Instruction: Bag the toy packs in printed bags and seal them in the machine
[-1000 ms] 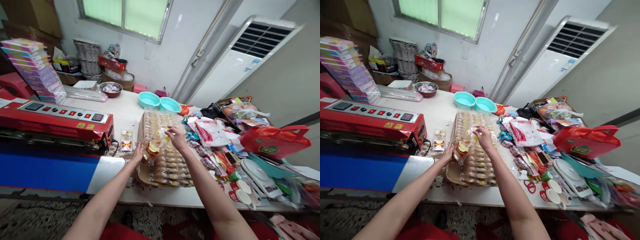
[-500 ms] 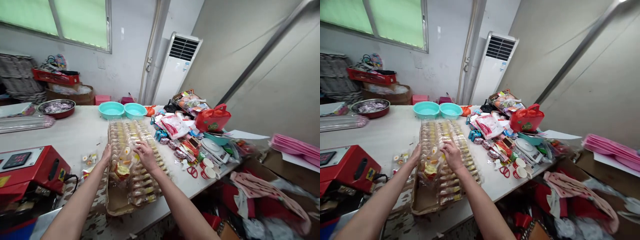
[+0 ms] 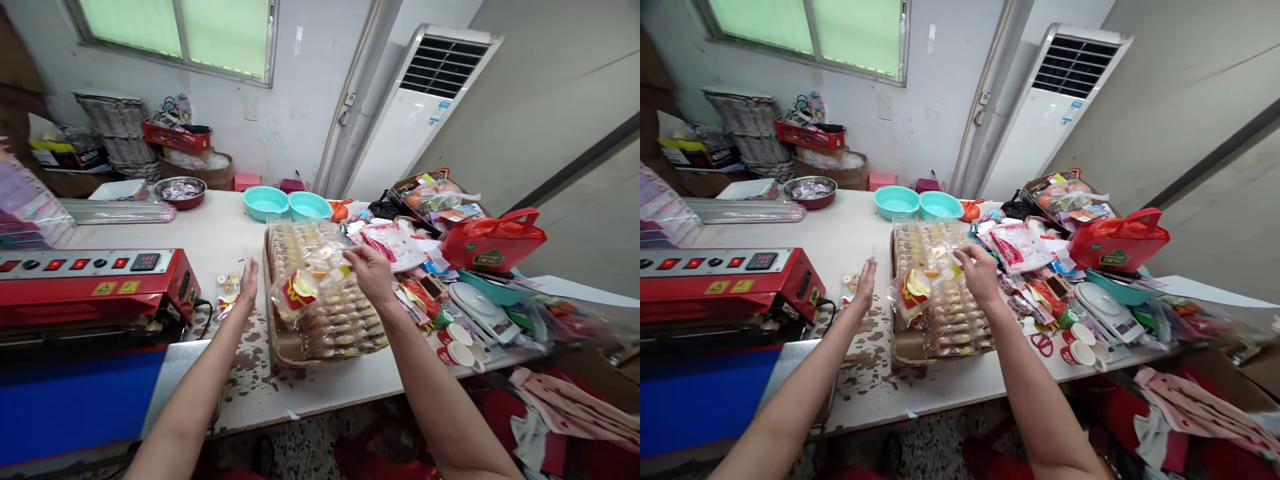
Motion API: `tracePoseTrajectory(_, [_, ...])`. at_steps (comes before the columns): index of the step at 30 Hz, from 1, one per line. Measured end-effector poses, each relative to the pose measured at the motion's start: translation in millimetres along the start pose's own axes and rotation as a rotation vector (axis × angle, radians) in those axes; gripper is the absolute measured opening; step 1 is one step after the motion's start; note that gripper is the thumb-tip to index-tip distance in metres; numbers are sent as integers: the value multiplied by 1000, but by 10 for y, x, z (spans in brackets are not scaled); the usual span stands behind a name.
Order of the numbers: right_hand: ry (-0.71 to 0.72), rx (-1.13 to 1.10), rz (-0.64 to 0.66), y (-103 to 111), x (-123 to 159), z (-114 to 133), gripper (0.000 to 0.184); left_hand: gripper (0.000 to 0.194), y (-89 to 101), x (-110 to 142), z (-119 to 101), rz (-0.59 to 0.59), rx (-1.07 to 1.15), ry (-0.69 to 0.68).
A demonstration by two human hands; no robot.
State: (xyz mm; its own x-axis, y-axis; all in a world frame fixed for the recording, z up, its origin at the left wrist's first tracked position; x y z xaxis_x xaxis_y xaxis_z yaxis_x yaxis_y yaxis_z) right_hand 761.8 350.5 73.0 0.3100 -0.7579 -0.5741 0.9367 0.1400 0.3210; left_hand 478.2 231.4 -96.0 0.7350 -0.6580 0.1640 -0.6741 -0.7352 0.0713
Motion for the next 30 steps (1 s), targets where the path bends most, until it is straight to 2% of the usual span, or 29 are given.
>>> tracePoseTrajectory(3, [-129,-188,-69,50,147,51,31,47,167,552,2,364,137,79])
tracePoseTrajectory(4, [-157,-233,-83,-5,241,64,32,48,230,773,42,460,217,133])
tracePoseTrajectory(5, [-181,-271,-82,-98,356,73,33,49,325,979,99,502,303,188])
tracePoseTrajectory(6, [-206,-304,-67,-225,488,77,33,48,459,1155,173,482,385,233])
tracePoseTrajectory(8, [-265,-375,18,-554,784,73,33,45,776,1444,363,353,520,296])
tracePoseTrajectory(10, [-356,-453,183,-939,1092,51,37,43,1090,1691,598,227,597,358])
tracePoseTrajectory(13, [-597,-615,483,-1500,1537,-12,44,42,1521,2002,911,108,651,433])
tracePoseTrajectory(16, [-806,-715,722,-1926,1867,-19,42,41,1915,2225,1105,-13,653,458])
tracePoseTrajectory(20, [-855,-691,996,-2350,2162,82,42,43,2252,2333,1235,-116,618,474])
tracePoseTrajectory(22, [-850,-677,1045,-2506,2260,112,41,44,2391,2311,1290,-173,610,471])
tracePoseTrajectory(27, [-804,-533,933,-2737,2339,-20,40,25,2824,2238,1468,-401,545,478])
tracePoseTrajectory(30, [-802,-470,895,-2801,2398,-126,40,18,3102,2240,1532,-483,448,500])
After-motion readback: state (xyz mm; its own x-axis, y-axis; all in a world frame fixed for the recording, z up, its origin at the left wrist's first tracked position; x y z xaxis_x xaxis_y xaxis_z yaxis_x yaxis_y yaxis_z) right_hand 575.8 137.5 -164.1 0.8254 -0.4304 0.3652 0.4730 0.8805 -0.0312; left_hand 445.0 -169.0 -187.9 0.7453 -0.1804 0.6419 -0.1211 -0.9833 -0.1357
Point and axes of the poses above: each hand's wrist, its own x-axis away from the middle knuckle, its own y-axis out of the back of the hand, z = x × y, the point moved 9 cm from there along -x, towards the middle knuckle, and after that the axes turned 6 degrees about y, right-handed, at the moved point
